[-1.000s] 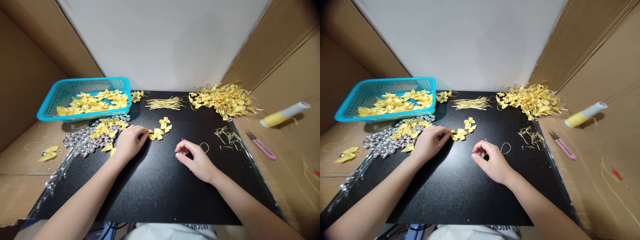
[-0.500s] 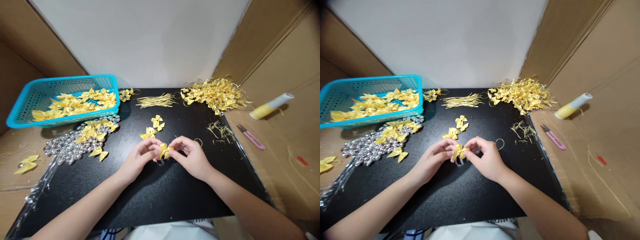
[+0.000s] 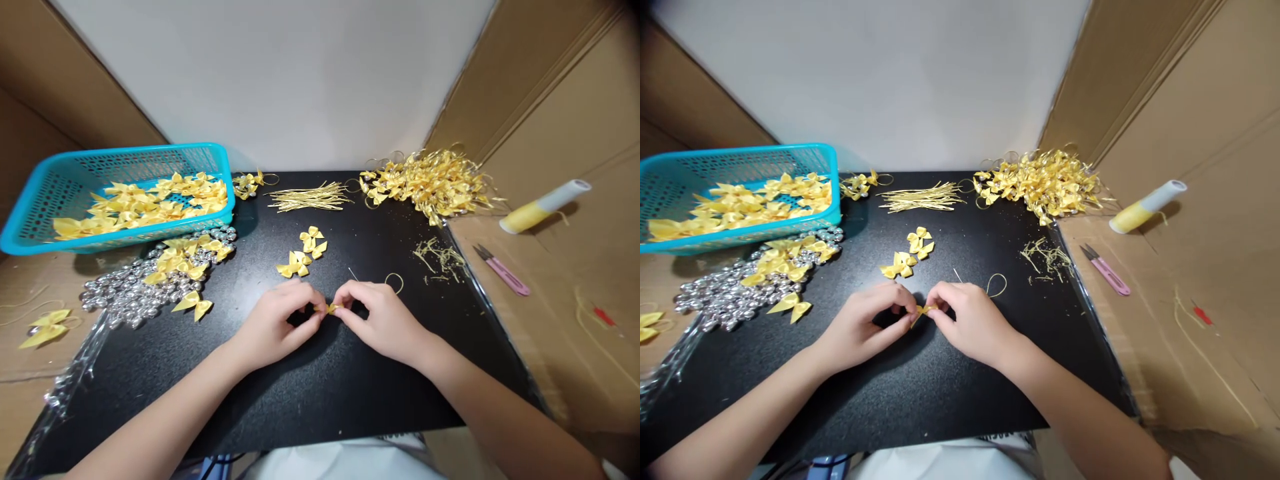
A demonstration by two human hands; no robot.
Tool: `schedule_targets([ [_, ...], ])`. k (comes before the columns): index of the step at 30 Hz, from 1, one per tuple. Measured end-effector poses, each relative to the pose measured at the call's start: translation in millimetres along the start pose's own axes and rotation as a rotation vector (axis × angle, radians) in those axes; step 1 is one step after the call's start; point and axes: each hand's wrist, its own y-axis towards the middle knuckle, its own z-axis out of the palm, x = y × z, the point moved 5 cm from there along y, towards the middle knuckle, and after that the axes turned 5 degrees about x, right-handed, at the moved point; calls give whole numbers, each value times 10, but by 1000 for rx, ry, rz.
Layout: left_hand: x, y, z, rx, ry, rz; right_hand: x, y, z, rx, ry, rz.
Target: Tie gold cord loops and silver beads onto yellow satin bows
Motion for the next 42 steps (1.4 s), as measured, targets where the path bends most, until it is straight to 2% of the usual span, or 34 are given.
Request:
schedule_targets([
  [7, 30, -6, 79, 107, 224, 16, 17, -9, 46, 84, -244, 7],
  [12, 71, 16, 135, 181, 347, 26, 16, -20, 59, 125, -302, 4],
  [19, 96, 26, 156, 251, 307, 19, 8, -10, 74, 160, -329, 32],
  [26, 145, 33, 178, 301, 256, -32, 36, -6, 97, 225, -465, 44],
  [29, 143, 17, 129, 313, 85, -97, 56, -14, 73, 260, -365, 40],
  [35, 67, -60, 89, 392, -600, -232, 140, -48, 64, 417, 267, -12],
  [38, 39, -69, 115, 391, -773, -271, 124, -51, 83, 438, 428, -9],
  [42, 41, -68, 151, 377, -877, -307, 78, -49, 106, 446, 464, 11],
])
